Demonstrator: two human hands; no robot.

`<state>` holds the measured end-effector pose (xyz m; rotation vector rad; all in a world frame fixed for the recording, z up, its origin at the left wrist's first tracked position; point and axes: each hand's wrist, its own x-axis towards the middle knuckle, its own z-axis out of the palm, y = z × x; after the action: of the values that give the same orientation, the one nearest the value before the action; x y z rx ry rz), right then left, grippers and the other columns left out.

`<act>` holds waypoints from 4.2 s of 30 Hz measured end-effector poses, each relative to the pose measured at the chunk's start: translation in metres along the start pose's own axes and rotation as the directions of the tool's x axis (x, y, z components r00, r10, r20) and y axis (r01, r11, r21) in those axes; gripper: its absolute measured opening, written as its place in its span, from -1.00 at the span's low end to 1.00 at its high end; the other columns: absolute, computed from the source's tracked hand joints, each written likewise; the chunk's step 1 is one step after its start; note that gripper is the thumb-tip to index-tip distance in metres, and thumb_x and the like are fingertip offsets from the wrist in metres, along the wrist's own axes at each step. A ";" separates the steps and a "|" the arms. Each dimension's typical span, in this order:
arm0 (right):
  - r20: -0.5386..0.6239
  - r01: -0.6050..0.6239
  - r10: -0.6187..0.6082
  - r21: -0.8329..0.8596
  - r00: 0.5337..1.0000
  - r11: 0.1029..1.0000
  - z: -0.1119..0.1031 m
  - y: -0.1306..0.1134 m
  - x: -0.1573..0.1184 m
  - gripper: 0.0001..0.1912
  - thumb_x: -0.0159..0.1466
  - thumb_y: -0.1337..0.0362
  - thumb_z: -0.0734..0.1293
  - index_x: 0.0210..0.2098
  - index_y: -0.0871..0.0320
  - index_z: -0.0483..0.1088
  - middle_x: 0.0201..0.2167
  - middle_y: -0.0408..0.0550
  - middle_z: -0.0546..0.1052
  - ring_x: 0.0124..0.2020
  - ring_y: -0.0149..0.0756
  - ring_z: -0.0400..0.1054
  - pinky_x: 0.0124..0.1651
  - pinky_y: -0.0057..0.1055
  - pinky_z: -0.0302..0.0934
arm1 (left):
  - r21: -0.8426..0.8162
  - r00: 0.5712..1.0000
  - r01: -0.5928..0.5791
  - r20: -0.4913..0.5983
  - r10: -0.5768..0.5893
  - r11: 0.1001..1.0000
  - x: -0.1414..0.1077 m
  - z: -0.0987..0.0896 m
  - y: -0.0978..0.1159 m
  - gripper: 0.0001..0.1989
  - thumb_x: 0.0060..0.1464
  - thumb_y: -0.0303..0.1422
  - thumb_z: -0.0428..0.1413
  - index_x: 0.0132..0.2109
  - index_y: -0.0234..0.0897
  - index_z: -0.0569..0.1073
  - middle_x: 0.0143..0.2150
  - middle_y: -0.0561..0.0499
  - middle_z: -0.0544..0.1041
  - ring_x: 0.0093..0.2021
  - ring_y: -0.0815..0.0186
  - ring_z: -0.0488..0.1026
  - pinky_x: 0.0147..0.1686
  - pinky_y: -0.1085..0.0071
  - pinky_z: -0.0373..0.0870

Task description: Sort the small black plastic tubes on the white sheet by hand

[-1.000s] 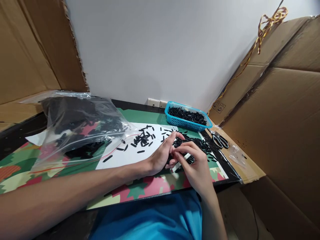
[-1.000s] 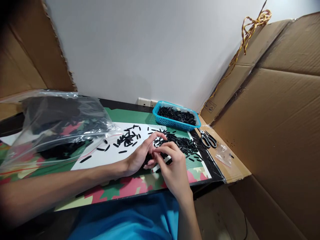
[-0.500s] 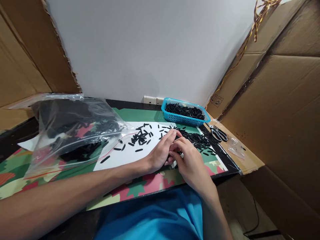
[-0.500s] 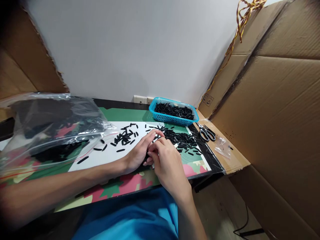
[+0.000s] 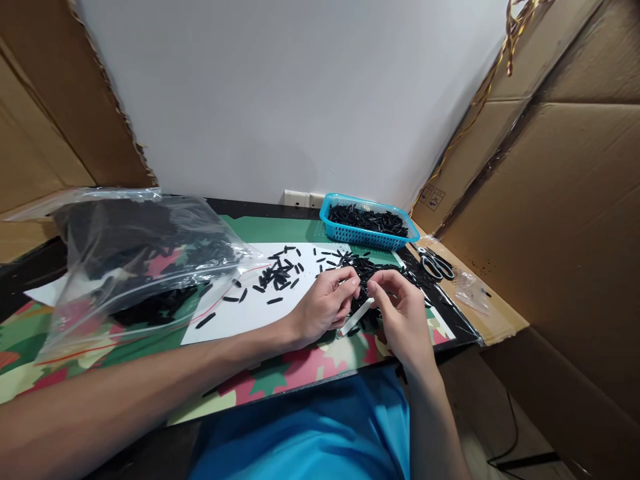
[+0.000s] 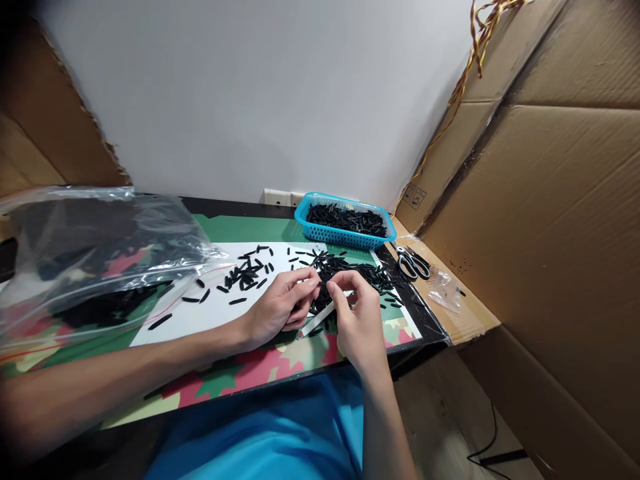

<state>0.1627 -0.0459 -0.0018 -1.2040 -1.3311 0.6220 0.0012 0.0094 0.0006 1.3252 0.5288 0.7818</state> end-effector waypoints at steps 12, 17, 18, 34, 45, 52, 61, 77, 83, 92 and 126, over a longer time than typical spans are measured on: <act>-0.018 -0.003 0.004 0.047 1.000 0.999 0.001 0.001 0.000 -0.73 0.40 0.05 0.44 -0.27 0.12 0.55 -0.34 -0.09 0.58 -0.30 -0.27 0.44 -0.28 -0.39 0.32 | -0.026 0.999 -0.018 -0.049 0.017 0.999 0.002 0.001 0.000 -0.55 0.32 -0.02 0.16 -0.39 -0.25 0.34 -0.65 0.25 0.14 -0.70 0.55 -0.02 -0.71 0.61 -0.01; -0.030 -0.016 0.018 0.078 0.999 0.997 0.003 0.001 0.001 -0.68 0.41 -0.01 0.41 -0.28 0.11 0.49 -0.37 -0.13 0.53 -0.39 -0.30 0.41 -0.34 -0.40 0.30 | -0.012 0.999 -0.030 -0.030 0.030 0.999 0.002 0.000 0.000 -0.57 0.35 -0.02 0.13 -0.36 -0.24 0.35 -0.70 0.26 0.15 -0.71 0.55 -0.06 -0.71 0.61 -0.01; -0.032 -0.016 0.019 0.081 0.999 0.997 0.003 0.001 0.001 -0.68 0.41 -0.01 0.41 -0.28 0.11 0.49 -0.38 -0.14 0.52 -0.40 -0.31 0.41 -0.34 -0.40 0.30 | -0.012 0.999 -0.031 -0.030 0.031 0.999 0.002 0.000 0.000 -0.58 0.35 -0.03 0.14 -0.35 -0.24 0.35 -0.70 0.26 0.15 -0.71 0.55 -0.07 -0.71 0.61 -0.02; -0.038 -0.001 0.006 0.128 0.999 0.992 0.001 0.001 0.001 -0.73 0.40 0.06 0.44 -0.28 0.13 0.52 -0.37 -0.11 0.55 -0.38 -0.31 0.43 -0.33 -0.41 0.35 | -0.028 0.999 -0.043 -0.010 0.043 0.999 0.002 0.000 0.000 -0.63 0.37 -0.10 0.11 -0.34 -0.24 0.35 -0.69 0.26 0.16 -0.72 0.55 -0.06 -0.71 0.62 -0.01; -0.014 0.008 -0.007 0.093 1.000 0.996 -0.002 0.007 -0.001 -0.82 0.40 0.12 0.46 -0.18 0.10 0.62 -0.27 -0.06 0.65 -0.28 -0.27 0.49 -0.30 -0.41 0.35 | 0.002 0.998 -0.054 -0.020 0.054 0.999 0.001 -0.001 -0.002 -0.63 0.38 -0.07 0.11 -0.30 -0.22 0.34 -0.70 0.28 0.16 -0.72 0.55 -0.05 -0.71 0.62 0.01; -0.036 0.013 -0.009 0.112 0.999 0.994 -0.003 0.005 -0.001 -0.83 0.37 0.14 0.48 -0.19 0.10 0.66 -0.31 -0.08 0.66 -0.37 -0.30 0.47 -0.35 -0.41 0.35 | -0.003 0.997 -0.071 -0.021 0.071 0.997 0.001 0.000 -0.003 -0.65 0.40 -0.08 0.09 -0.28 -0.22 0.33 -0.68 0.29 0.16 -0.71 0.55 -0.06 -0.71 0.62 0.01; -0.039 0.036 -0.032 0.104 0.999 0.994 -0.004 0.001 -0.002 -0.87 0.37 0.18 0.50 -0.21 0.09 0.69 -0.34 -0.10 0.67 -0.32 -0.29 0.52 -0.30 -0.42 0.40 | 0.047 0.996 -0.094 -0.001 0.094 0.994 0.000 -0.001 -0.005 -0.63 0.46 -0.03 0.02 -0.25 -0.19 0.29 -0.67 0.29 0.15 -0.70 0.53 -0.07 -0.70 0.59 0.02; -0.117 0.075 -0.059 0.137 0.991 0.988 -0.001 0.001 -0.005 -0.89 0.37 0.21 0.49 -0.22 0.09 0.66 -0.38 -0.12 0.66 -0.41 -0.32 0.51 -0.32 -0.40 0.42 | 0.102 0.994 -0.109 0.004 0.109 0.989 -0.003 0.003 0.000 -0.67 0.46 -0.03 0.00 -0.18 -0.18 0.30 -0.69 0.31 0.15 -0.72 0.53 -0.03 -0.67 0.62 0.04; -0.207 0.150 -0.178 -0.141 0.962 0.978 -0.005 0.011 0.013 -0.86 0.38 0.27 0.43 -0.08 0.11 0.61 -0.21 -0.02 0.68 -0.26 -0.22 0.55 -0.18 -0.30 0.43 | 0.023 0.997 -0.060 -0.052 0.061 0.998 0.000 0.001 0.003 -0.67 0.44 0.01 -0.06 -0.12 -0.14 0.29 -0.72 0.30 0.16 -0.75 0.48 -0.02 -0.71 0.62 0.02; 0.106 0.226 -0.218 -0.072 0.970 0.971 0.006 -0.009 -0.003 -0.88 0.41 0.36 0.43 -0.18 0.04 0.65 -0.17 -0.06 0.64 -0.12 -0.20 0.51 -0.09 -0.29 0.36 | -0.052 0.996 -0.006 -0.089 0.002 0.999 0.002 0.000 0.003 -0.58 0.40 0.14 -0.11 0.12 -0.04 0.24 -0.68 0.27 0.27 -0.74 0.40 0.09 -0.74 0.62 0.05; 0.447 0.458 -0.303 -0.294 0.842 0.839 0.000 -0.015 -0.011 -0.92 0.49 0.36 0.39 -0.09 0.05 0.53 -0.01 -0.03 0.58 0.02 -0.13 0.37 0.09 -0.18 0.35 | -0.004 0.998 0.012 -0.065 -0.013 1.000 0.003 -0.001 -0.002 -0.58 0.40 0.10 -0.02 0.14 -0.07 0.26 -0.58 0.25 0.19 -0.64 0.39 0.10 -0.74 0.58 0.02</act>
<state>0.1561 -0.0609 0.0075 -1.1004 -2.0516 0.3041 0.0024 0.0122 -0.0012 1.2949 0.5866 0.8175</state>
